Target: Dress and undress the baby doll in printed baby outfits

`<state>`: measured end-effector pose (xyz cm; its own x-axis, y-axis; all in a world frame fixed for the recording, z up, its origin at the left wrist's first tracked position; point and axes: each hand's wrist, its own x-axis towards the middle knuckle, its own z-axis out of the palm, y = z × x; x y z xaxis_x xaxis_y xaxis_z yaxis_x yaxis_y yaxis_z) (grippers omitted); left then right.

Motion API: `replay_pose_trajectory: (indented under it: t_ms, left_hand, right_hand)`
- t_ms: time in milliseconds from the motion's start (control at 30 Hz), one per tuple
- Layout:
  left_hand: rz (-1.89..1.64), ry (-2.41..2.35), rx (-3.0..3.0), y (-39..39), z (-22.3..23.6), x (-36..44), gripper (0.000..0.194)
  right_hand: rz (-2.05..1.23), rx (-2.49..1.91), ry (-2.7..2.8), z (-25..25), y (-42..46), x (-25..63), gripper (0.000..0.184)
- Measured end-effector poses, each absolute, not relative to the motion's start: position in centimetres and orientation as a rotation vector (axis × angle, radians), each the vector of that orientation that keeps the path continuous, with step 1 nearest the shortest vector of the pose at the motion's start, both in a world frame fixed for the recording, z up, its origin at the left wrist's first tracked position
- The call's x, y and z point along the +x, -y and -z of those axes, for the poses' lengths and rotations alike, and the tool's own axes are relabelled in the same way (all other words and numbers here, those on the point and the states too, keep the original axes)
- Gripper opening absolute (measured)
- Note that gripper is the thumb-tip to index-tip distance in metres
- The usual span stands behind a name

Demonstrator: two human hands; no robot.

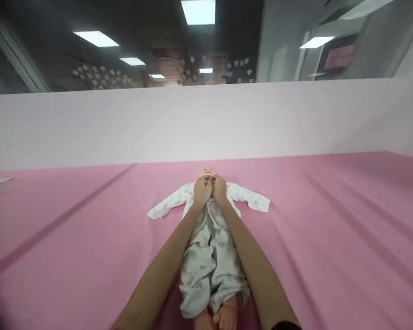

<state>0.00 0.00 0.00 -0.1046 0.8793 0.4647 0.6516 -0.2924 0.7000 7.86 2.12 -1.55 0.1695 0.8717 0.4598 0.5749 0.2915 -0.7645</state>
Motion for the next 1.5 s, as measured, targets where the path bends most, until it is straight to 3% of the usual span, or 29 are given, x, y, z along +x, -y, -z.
replay_pose_trajectory:
  t_ms: [233, 533, 667, 900, 1233, 1367, 1500]
  left_hand:
    - [-1.288, -1.63, 1.772, -1.1, -0.3, -1.6, 0.025]
    - [-1.515, -1.408, 1.443, -2.4, 1.0, -1.4, 0.029]
    - [-1.512, -1.387, 1.479, -2.0, 1.1, -1.3, 0.025]
    - [-1.599, -1.508, 1.432, -1.1, 1.3, -1.4, 0.037]
    - [-1.098, -1.396, 1.772, -0.7, -1.4, -4.1, 0.01]
    - [-0.8, -1.387, 1.929, 0.1, -2.6, -5.1, 0.013]
    - [-0.732, -1.377, 1.942, 0.7, -3.0, -5.1, 0.01]
  right_hand:
    - [-0.288, -1.385, 1.477, 1.0, -1.7, 7.7, 0.013]
    - [-0.2, -1.395, 1.51, 0.8, -1.3, 7.6, 0.012]
    - [-0.19, -1.405, 1.54, 1.2, -0.9, 7.6, 0.021]
    - [-0.107, -1.185, 1.667, 3.1, 1.2, 8.2, 0.031]
    - [-0.044, -1.18, 1.689, 2.4, 0.8, 8.7, 0.012]
    - [-0.299, -1.223, 1.705, 1.7, 0.6, 9.5, 0.008]
    - [-0.632, -1.264, 1.665, 0.6, 0.8, 10.2, 0.007]
